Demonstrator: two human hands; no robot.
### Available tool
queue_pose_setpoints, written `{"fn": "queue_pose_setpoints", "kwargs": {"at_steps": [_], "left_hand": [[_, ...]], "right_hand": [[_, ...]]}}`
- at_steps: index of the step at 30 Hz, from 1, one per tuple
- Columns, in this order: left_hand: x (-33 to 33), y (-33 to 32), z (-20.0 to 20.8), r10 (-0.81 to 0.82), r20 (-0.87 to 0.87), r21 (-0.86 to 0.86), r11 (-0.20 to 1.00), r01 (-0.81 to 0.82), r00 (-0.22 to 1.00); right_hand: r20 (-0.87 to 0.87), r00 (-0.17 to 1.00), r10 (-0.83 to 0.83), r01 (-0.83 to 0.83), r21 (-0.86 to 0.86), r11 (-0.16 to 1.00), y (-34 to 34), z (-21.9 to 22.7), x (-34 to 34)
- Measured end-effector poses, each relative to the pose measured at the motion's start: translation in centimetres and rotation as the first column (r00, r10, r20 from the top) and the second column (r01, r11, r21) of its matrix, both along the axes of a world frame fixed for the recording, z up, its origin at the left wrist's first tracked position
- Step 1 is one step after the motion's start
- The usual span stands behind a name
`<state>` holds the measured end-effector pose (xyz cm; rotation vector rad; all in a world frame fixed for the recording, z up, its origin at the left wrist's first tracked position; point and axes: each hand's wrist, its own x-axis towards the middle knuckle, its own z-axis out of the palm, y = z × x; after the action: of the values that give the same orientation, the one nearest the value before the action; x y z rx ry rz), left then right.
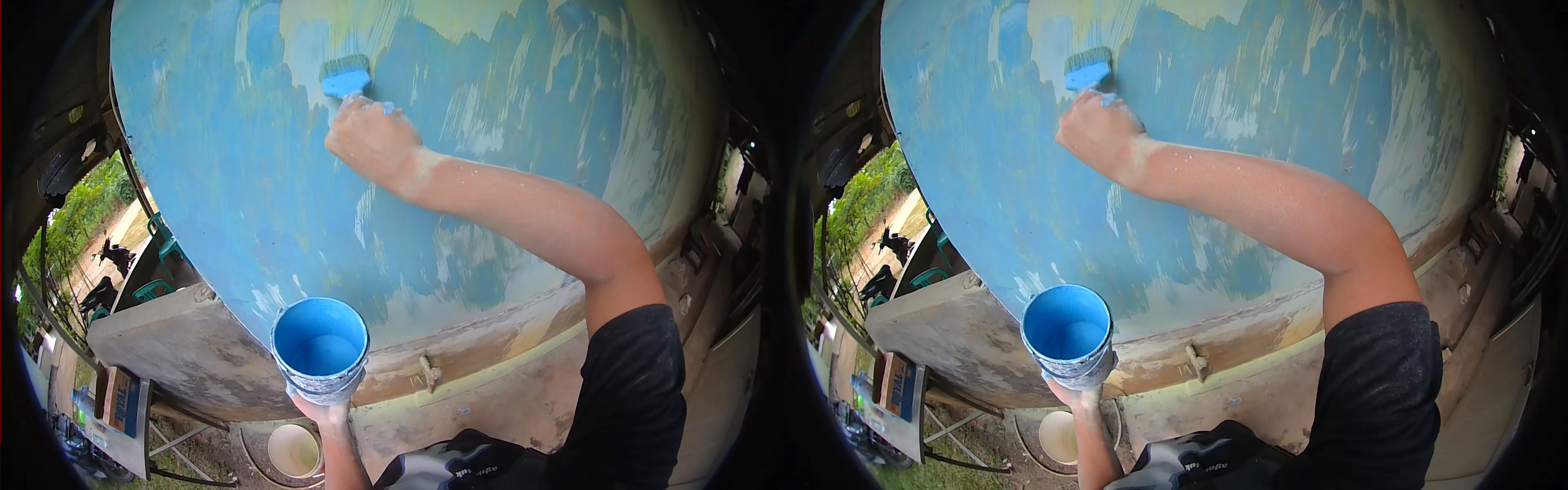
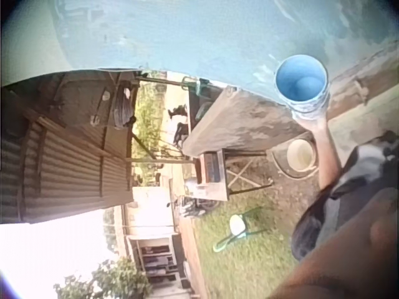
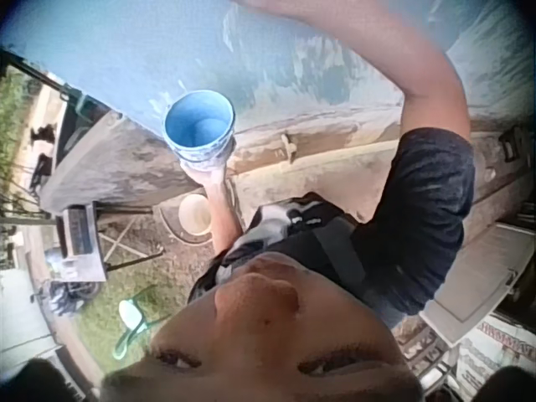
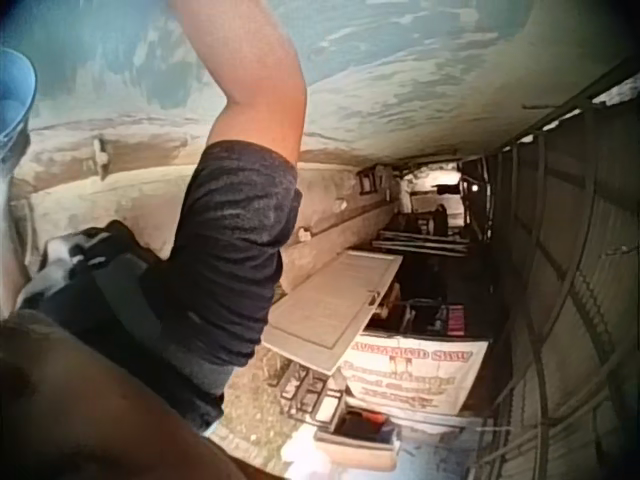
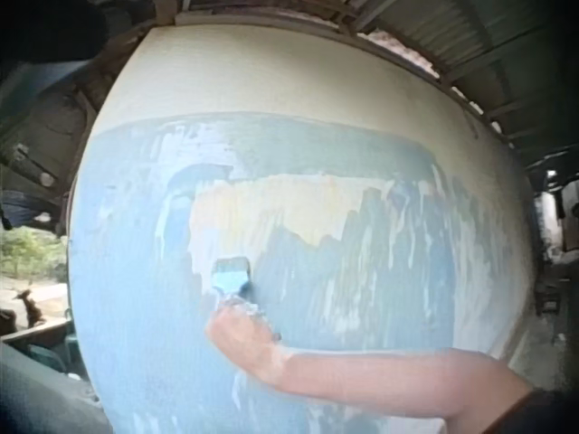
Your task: The person paints a wall blue with a paintbrush, dipping the brush into a bucket of blue paint and applying it to the wall.
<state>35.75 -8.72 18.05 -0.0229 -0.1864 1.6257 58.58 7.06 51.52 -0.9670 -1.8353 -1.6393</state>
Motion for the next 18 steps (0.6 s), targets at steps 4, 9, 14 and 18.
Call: {"fn": "queue_pose_setpoints", "kwargs": {"at_steps": [4, 9, 14, 18], "left_hand": [[-1.0, -0.6, -1.0, 0.043, -0.043, -0.057, 0.997, -0.045, 0.998], [-1.2, -2.0, -1.4, 0.126, -0.207, 0.038, 0.992, -0.121, 0.97], [-3.4, -2.8, -3.7, 0.166, -0.109, -0.063, 0.983, -0.174, 0.98], [-4.0, -3.1, -4.2, 0.166, -0.135, -0.123, 0.975, -0.183, 0.977]], "right_hand": [[0.046, 0.999, 0.011, 0.0, -0.239, 0.971, -3.0, -13.1, -2.0], [0.038, 0.993, 0.116, -0.036, -0.819, 0.573, -4.1, -19.1, -1.5], [-0.286, 0.957, 0.049, -0.248, -0.722, 0.646, -3.9, -11.3, 0.0], [-0.64, 0.763, 0.087, -0.498, -0.497, 0.71, -2.2, -8.7, 0.8]]}}
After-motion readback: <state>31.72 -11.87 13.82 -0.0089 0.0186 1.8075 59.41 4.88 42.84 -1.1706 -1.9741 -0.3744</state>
